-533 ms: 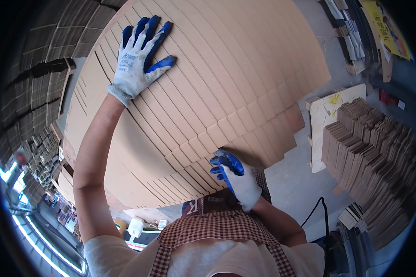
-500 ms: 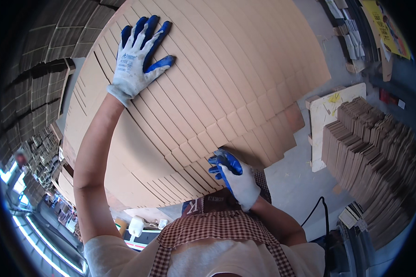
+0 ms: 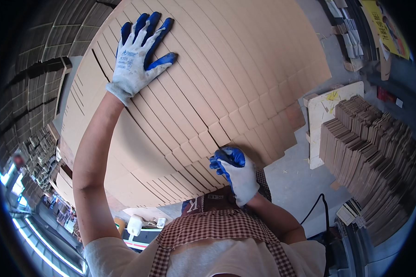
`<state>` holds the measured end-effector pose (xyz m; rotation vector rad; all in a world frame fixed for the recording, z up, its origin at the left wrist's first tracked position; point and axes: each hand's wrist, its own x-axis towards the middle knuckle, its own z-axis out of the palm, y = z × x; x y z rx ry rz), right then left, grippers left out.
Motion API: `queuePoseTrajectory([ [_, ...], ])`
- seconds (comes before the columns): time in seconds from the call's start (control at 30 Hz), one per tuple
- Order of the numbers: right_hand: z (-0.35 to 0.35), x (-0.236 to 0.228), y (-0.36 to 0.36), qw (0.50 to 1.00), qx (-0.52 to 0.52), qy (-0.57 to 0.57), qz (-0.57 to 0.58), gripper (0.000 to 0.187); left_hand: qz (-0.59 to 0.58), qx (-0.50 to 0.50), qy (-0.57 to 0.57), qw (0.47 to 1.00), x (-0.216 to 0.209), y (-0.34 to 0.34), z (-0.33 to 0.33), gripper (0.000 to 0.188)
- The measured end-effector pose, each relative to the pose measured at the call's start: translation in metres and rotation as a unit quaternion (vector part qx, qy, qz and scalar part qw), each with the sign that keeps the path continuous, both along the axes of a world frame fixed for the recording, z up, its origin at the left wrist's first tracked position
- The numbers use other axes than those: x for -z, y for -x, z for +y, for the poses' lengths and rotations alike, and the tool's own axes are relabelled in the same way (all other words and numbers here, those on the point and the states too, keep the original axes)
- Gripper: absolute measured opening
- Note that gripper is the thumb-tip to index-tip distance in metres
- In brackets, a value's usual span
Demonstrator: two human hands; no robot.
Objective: The person aligns a stack of flat cardboard sheets, then uses a brush to apply white glue from a container onto the surface of a single cardboard sheet. The person spreads the glue evenly across the sheet.
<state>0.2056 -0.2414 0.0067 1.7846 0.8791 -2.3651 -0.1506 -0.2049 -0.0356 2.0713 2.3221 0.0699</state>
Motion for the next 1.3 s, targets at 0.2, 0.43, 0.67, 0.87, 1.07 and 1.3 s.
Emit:
queuePoseTrajectory([
  [0.2,-0.004,0.002,0.004,0.998,0.067,0.017,0.003,0.017,0.001,0.003,0.005,1.000,-0.003,0.002,0.000,0.076],
  [0.43,-0.004,-0.001,0.004,0.997,0.067,0.020,-0.015,0.018,-0.006,0.004,0.013,1.000,-0.005,0.001,0.002,0.077],
  [0.67,0.004,-0.012,0.008,0.994,0.098,0.055,-0.009,0.020,0.001,-0.003,0.010,1.000,-0.002,0.003,0.000,0.076],
  [0.87,0.007,-0.014,0.009,0.994,0.089,0.057,0.002,0.024,0.005,-0.008,0.015,1.000,-0.004,-0.001,0.002,0.076],
  [1.07,0.009,-0.014,0.009,0.997,0.069,0.035,-0.007,0.023,0.001,-0.004,-0.006,1.000,-0.001,-0.001,0.002,0.078],
  [1.3,0.013,-0.018,0.002,0.990,0.008,-0.137,-0.033,0.020,-0.153,-0.037,-0.123,0.980,-0.028,0.030,-0.007,0.047],
])
